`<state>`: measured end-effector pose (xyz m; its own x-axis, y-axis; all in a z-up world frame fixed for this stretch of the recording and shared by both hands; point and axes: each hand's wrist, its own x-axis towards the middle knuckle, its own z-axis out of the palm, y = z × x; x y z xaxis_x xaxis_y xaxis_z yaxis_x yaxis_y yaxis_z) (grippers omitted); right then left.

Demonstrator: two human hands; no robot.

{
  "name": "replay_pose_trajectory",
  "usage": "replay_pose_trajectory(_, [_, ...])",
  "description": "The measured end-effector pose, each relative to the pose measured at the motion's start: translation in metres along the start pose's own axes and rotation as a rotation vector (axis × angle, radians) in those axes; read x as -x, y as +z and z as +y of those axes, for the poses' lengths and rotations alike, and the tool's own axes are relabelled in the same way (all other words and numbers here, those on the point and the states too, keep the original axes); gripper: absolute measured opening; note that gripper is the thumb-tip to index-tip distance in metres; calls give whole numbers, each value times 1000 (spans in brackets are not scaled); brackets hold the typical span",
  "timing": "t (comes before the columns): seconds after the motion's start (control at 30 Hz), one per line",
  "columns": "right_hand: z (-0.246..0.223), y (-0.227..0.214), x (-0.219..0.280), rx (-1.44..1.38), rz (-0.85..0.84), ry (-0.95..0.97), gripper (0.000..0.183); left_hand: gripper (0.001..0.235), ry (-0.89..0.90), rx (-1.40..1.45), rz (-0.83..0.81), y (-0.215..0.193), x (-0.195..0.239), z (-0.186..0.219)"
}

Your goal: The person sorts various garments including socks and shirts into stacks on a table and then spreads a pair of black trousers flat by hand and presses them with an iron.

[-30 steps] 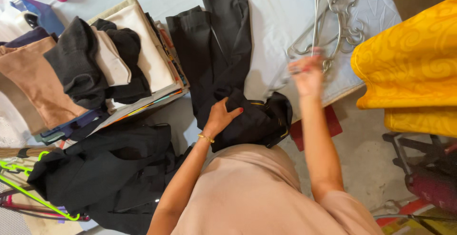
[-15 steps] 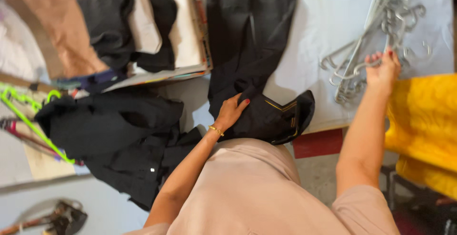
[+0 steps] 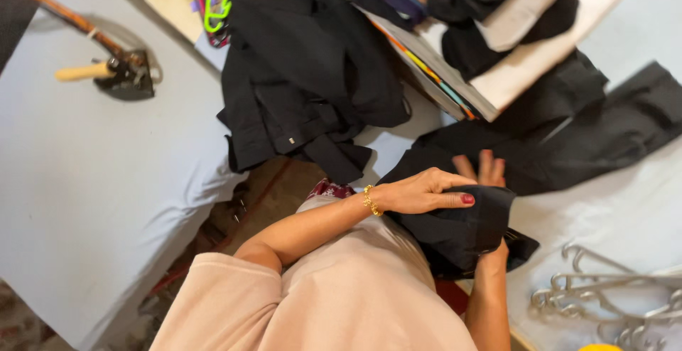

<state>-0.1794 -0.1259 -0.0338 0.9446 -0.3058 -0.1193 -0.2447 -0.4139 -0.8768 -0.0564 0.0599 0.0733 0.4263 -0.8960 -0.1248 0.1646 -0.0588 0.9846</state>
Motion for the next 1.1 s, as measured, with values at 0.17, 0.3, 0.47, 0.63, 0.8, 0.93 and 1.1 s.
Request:
replay_pose_trajectory(0.17, [-24,29,-29,15,-138,15,55,29,167,307,306,-57,40,35])
replay_pose_trajectory(0.3, [-65,16,-32,-3,-247,36,46,30,241,453,696,-116,87,37])
replay_pose_trajectory(0.47, [-123,-3,-20,72,-385,69,36,33,276,722,953,-168,125,20])
replay_pose_trajectory(0.63, [-129,-26,-20,180,-27,26,27,47,242,-4,1140,-219,169,-9])
replay_pose_trajectory(0.8, [-156,-18,-58,105,107,59,34,108,-302,-779,1094,-247,221,-49])
replay_pose_trajectory(0.93, [-217,47,-163,62,147,-63,39,141,-507,-596,737,-242,250,-72])
replay_pose_trajectory(1.1, [-273,103,-278,22,135,-301,46,142,-559,-567,728,-242,264,-86])
